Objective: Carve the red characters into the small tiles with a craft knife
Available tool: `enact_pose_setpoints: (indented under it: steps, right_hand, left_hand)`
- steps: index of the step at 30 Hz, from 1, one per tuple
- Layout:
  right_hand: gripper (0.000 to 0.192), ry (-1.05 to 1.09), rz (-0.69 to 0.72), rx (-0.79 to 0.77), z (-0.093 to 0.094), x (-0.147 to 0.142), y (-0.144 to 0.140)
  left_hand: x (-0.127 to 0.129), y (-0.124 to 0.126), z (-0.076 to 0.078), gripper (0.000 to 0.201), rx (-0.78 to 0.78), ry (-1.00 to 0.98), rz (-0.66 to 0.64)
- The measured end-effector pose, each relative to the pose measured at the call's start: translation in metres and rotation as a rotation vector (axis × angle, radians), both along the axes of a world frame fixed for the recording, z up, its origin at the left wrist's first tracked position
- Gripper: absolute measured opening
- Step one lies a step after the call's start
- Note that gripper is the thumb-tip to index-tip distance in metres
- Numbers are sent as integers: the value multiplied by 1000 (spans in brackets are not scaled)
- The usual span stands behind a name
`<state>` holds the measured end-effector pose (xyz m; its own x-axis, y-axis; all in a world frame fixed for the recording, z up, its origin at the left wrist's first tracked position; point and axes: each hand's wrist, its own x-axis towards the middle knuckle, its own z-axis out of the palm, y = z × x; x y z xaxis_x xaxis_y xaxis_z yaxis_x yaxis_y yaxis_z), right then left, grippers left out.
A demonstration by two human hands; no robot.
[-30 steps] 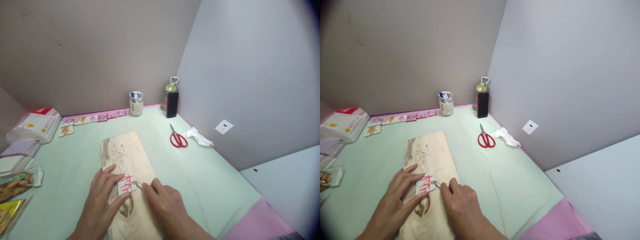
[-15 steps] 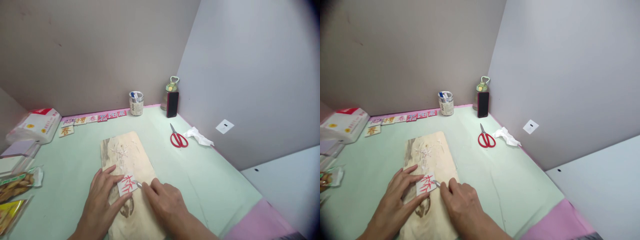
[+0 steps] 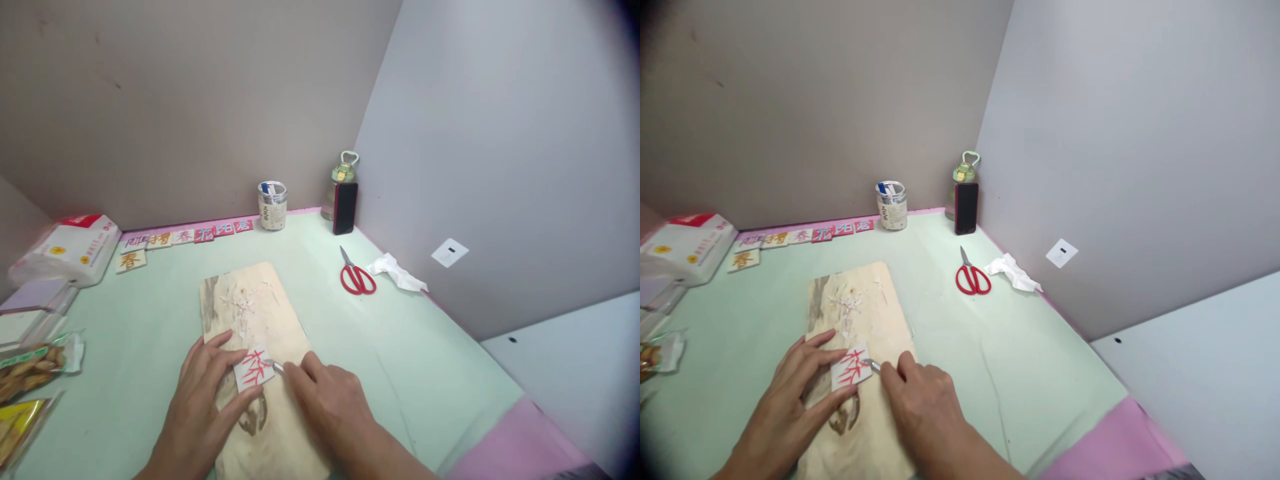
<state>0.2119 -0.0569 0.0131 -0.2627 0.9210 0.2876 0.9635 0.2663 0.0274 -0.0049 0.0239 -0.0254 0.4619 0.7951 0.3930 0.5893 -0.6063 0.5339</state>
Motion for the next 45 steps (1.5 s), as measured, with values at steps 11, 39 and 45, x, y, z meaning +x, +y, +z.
enact_pose_setpoints:
  steps: [11,39,45]
  right_hand:
    - [26,10,-15,-12,0,-1,2]
    - [28,88,-8,72,0,1,1]
    - [29,84,-13,81,-2,0,0]
  left_hand:
    - [0,2,-1,33,11,-7,3]
    - [-4,2,-2,34,4,16,-45]
    - [-3,2,-3,34,8,16,-55]
